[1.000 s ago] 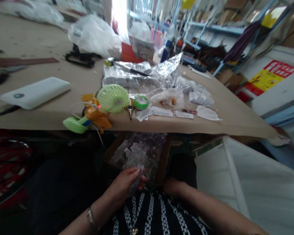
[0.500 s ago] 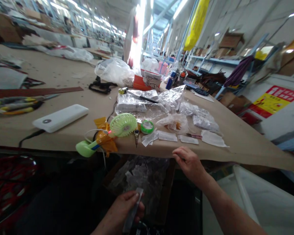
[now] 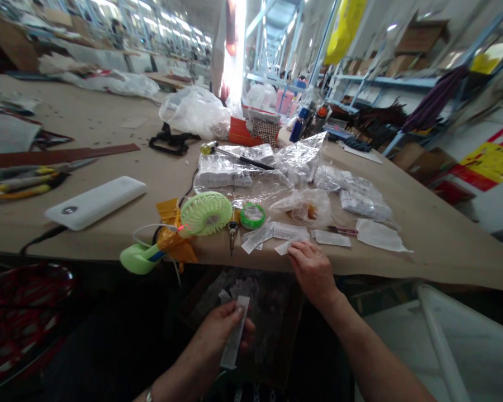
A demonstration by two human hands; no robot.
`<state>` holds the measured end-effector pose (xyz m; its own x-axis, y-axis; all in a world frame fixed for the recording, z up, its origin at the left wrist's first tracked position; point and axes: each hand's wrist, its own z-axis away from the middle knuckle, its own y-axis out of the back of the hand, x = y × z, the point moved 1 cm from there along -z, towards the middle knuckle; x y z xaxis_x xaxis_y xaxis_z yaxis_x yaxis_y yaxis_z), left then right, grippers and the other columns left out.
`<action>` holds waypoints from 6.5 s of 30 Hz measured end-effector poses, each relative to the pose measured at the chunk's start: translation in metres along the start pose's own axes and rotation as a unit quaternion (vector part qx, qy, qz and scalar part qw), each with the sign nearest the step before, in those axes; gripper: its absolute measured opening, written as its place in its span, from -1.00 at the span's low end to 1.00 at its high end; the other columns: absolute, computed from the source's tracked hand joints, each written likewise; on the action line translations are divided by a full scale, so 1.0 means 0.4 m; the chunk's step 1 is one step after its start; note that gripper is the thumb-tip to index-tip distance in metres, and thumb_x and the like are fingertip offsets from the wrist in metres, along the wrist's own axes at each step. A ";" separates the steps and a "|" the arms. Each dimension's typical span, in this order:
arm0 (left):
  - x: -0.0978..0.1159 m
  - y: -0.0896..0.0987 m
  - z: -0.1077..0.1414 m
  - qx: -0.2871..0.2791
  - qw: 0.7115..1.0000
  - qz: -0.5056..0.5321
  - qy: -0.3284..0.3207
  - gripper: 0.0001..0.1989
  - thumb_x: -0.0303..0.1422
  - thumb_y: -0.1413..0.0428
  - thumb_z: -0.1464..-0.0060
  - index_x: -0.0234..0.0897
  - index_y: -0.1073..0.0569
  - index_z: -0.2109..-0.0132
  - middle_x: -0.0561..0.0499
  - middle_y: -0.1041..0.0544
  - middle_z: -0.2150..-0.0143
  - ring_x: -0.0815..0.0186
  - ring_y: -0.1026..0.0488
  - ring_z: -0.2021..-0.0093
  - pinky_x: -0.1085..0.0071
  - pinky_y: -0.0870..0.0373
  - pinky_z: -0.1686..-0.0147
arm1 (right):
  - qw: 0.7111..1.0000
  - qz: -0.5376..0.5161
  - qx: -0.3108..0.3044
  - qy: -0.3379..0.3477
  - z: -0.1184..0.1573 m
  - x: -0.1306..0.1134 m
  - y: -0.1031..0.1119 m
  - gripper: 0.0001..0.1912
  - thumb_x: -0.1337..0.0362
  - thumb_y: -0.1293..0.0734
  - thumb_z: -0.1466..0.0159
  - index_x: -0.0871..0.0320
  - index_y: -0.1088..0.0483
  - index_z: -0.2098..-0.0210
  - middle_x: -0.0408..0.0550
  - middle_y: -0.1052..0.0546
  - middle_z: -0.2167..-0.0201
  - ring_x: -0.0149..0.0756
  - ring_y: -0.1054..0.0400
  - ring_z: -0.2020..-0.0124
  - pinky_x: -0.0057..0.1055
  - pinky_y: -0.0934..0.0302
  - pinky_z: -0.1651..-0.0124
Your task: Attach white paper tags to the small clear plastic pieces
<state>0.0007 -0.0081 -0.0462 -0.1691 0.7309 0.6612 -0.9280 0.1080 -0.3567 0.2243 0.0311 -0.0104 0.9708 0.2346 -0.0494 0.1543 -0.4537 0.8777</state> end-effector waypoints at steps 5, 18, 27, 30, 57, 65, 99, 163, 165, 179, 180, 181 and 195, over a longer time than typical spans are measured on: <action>0.048 -0.048 0.000 0.000 1.000 0.006 0.007 -0.85 -0.35 -0.10 -0.04 -0.39 -0.41 0.30 -0.03 -0.49 0.50 0.40 -0.41 0.56 0.50 -0.34 0.54 | 0.993 -0.102 0.056 -0.020 -0.003 0.026 0.005 -0.81 0.31 -0.19 -0.29 0.12 -0.44 0.30 -0.03 -0.52 0.24 -0.23 -0.34 0.09 -0.26 -0.17 -0.01; 0.109 -0.081 0.036 -0.069 0.982 0.170 -0.035 -0.93 -0.55 -0.14 0.10 -0.46 -0.52 0.39 -0.08 -0.50 0.50 0.42 -0.38 0.55 0.54 -0.28 0.55 | 0.921 -0.328 0.024 0.208 0.057 -0.169 0.016 -0.86 0.36 -0.26 -0.24 0.06 -0.43 0.25 -0.08 -0.50 0.22 -0.27 -0.29 0.02 -0.23 -0.22 -0.03; 0.095 -0.064 0.037 -0.039 0.979 0.192 -0.050 -0.88 -0.46 -0.17 0.11 -0.48 -0.48 0.38 -0.08 -0.49 0.45 0.43 -0.37 0.53 0.55 -0.23 0.54 | 0.916 -0.307 -0.008 0.258 0.059 -0.177 -0.002 -0.87 0.41 -0.25 -0.24 0.13 -0.42 0.27 -0.06 -0.51 0.24 -0.24 -0.29 0.02 -0.23 -0.20 -0.04; 0.093 -0.065 0.036 -0.053 0.981 0.176 -0.056 -0.90 -0.47 -0.19 0.12 -0.47 -0.46 0.40 -0.05 -0.47 0.49 0.45 -0.35 0.55 0.57 -0.22 0.57 | 0.916 -0.305 -0.014 0.259 0.061 -0.188 0.001 -0.86 0.41 -0.24 -0.25 0.12 -0.42 0.27 -0.06 -0.51 0.24 -0.24 -0.29 0.02 -0.23 -0.21 -0.03; 0.091 -0.056 0.033 0.030 0.999 0.035 0.015 -0.85 -0.46 -0.09 -0.05 -0.45 -0.41 0.20 -0.20 -0.55 0.32 0.32 -0.50 0.43 0.45 -0.46 0.42 | 0.994 -0.006 0.098 -0.049 0.127 0.232 0.027 -0.79 0.31 -0.19 -0.28 0.15 -0.44 0.18 0.02 -0.50 0.18 -0.18 -0.33 0.05 -0.17 -0.20 -0.04; 0.094 -0.068 0.048 -0.005 0.998 0.060 0.006 -0.87 -0.46 -0.04 -0.08 -0.44 -0.43 0.23 -0.18 -0.54 0.33 0.30 -0.49 0.43 0.38 -0.46 0.40 | 0.943 -0.212 0.234 -0.103 0.092 0.109 0.076 -0.85 0.40 -0.29 -0.19 0.11 -0.43 0.25 -0.06 -0.49 0.24 -0.24 -0.38 0.13 -0.16 -0.23 -0.01; 0.067 -0.020 0.032 -0.059 0.961 0.268 0.017 -0.81 -0.51 0.05 -0.12 -0.46 -0.43 0.38 -0.09 -0.47 0.44 0.44 -0.38 0.51 0.53 -0.33 0.47 | 0.910 -0.338 -0.089 0.225 0.034 -0.234 -0.010 -0.87 0.32 -0.24 -0.26 0.12 -0.43 0.26 -0.08 -0.53 0.25 -0.24 -0.32 0.07 -0.22 -0.19 0.00; 0.075 0.015 0.092 -0.013 0.991 0.009 -0.135 -0.78 -0.27 -0.04 -0.05 -0.37 -0.39 0.40 0.04 -0.39 0.53 0.47 -0.30 0.57 0.54 -0.21 0.56 | 0.660 -0.675 -0.206 -0.258 0.007 -0.286 -0.034 -0.82 0.19 -0.36 -0.12 0.19 -0.38 0.42 -0.19 -0.42 0.55 -0.47 -0.27 0.53 -0.51 -0.19 0.43; 0.076 0.015 0.087 -0.008 0.989 0.000 -0.145 -0.77 -0.26 -0.04 -0.05 -0.37 -0.39 0.42 0.05 -0.39 0.54 0.47 -0.29 0.57 0.53 -0.21 0.55 | 0.632 -0.697 -0.214 -0.264 0.004 -0.290 -0.046 -0.83 0.19 -0.36 -0.12 0.19 -0.37 0.43 -0.21 -0.40 0.60 -0.47 -0.25 0.58 -0.50 -0.18 0.46; 0.155 0.041 0.023 0.092 0.895 -0.272 -0.341 -0.82 -0.37 -0.01 -0.07 -0.31 -0.50 0.33 0.03 -0.50 0.41 0.38 -0.37 0.38 0.50 -0.26 0.36 | 0.730 -0.618 -0.135 -0.257 -0.057 -0.264 -0.076 -0.86 0.24 -0.33 -0.08 0.19 -0.35 0.49 -0.23 -0.33 0.57 -0.49 -0.16 0.53 -0.54 -0.07 0.45; 0.162 0.039 0.019 0.096 0.889 -0.282 -0.349 -0.82 -0.37 -0.01 -0.07 -0.31 -0.50 0.34 0.04 -0.50 0.42 0.38 -0.37 0.39 0.51 -0.25 0.37 | 0.738 -0.609 -0.133 -0.259 -0.061 -0.262 -0.077 -0.86 0.23 -0.33 -0.08 0.19 -0.34 0.49 -0.23 -0.32 0.58 -0.49 -0.15 0.54 -0.54 -0.07 0.47; 0.167 0.037 0.016 0.100 0.883 -0.289 -0.357 -0.82 -0.36 -0.01 -0.07 -0.31 -0.49 0.35 0.05 -0.50 0.42 0.39 -0.38 0.40 0.51 -0.25 0.38 | 0.745 -0.602 -0.129 -0.257 -0.065 -0.261 -0.077 -0.85 0.23 -0.32 -0.08 0.19 -0.33 0.49 -0.23 -0.31 0.58 -0.49 -0.14 0.54 -0.55 -0.06 0.47; 0.195 0.033 -0.019 0.126 0.846 -0.319 -0.408 -0.79 -0.35 0.02 -0.10 -0.29 -0.48 0.39 0.07 -0.49 0.47 0.41 -0.38 0.46 0.54 -0.24 0.43 | 0.818 -0.536 -0.066 -0.200 -0.089 -0.257 -0.083 -0.89 0.27 -0.26 -0.16 0.15 -0.33 0.46 -0.20 -0.37 0.59 -0.44 -0.23 0.53 -0.51 -0.14 0.42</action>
<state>-0.0222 0.0555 -0.0044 0.3149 -0.1418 0.9385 -0.9411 0.0816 0.3282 0.1129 0.0528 -0.0175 0.2780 0.1253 -0.9524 0.9600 -0.0697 0.2710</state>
